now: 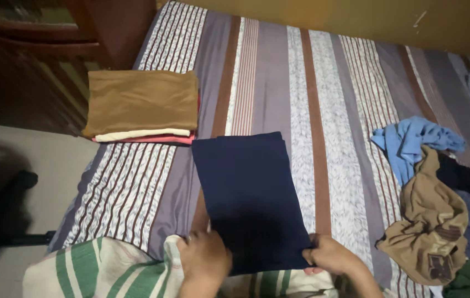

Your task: The person folds several shirts on a bed. They smooth and fold a brown shirt, then a navy blue shirt, and finally a tan graphic tee, stacking each folded item on the left side of the bed.

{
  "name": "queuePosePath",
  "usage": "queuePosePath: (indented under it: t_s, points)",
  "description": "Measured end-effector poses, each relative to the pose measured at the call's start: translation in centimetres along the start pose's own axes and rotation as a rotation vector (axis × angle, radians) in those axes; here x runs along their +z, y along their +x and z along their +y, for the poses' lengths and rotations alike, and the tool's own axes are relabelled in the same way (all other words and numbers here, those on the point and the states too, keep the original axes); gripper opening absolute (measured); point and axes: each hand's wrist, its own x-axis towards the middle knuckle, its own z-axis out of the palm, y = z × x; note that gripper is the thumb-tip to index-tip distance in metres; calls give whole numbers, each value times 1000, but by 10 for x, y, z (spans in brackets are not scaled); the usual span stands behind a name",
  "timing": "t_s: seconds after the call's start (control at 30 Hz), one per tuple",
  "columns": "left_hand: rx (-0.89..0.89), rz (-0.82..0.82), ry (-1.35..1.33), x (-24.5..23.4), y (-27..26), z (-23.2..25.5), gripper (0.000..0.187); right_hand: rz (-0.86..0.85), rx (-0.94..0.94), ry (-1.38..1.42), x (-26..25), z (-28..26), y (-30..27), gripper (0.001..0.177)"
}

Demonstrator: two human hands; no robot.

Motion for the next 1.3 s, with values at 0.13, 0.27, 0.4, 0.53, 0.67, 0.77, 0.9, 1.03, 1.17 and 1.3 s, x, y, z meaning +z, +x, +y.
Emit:
queuePosePath:
  t_s: [0.13,0.27,0.4,0.53,0.67,0.77,0.9,1.03,1.17,1.3]
  points:
    - [206,331,-176,-23,40,14,31,62,-96,-269,-5,6,15,43]
    - [471,433,-324,-37,131,59,27,246,-224,-459,-5,7,28,57]
    - [652,501,-307,-40,211,110,26,240,-394,-377,-5,4,33,69]
    - [631,300,-69,-41,265,144,29,59,-73,-394,-10,-9,27,61]
    - [471,68,-182,-40,299,160,26,146,-265,-349,-19,-20,16,74]
    - [409,231,-388,-42,317,160,27,-21,-139,-363,-22,-25,16,58]
    - [505,284,-329,-33,315,155,41,-31,-140,-347,-27,-24,24,59]
    - [515,173,-237,-19,298,143,68,44,-256,-423,-18,-7,22,60]
    - [495,256,-183,-26,288,140,64,209,-333,-301,-19,-14,21,61]
    - [568,345,-202,-24,287,152,62,72,-183,-410,-23,-13,7,58]
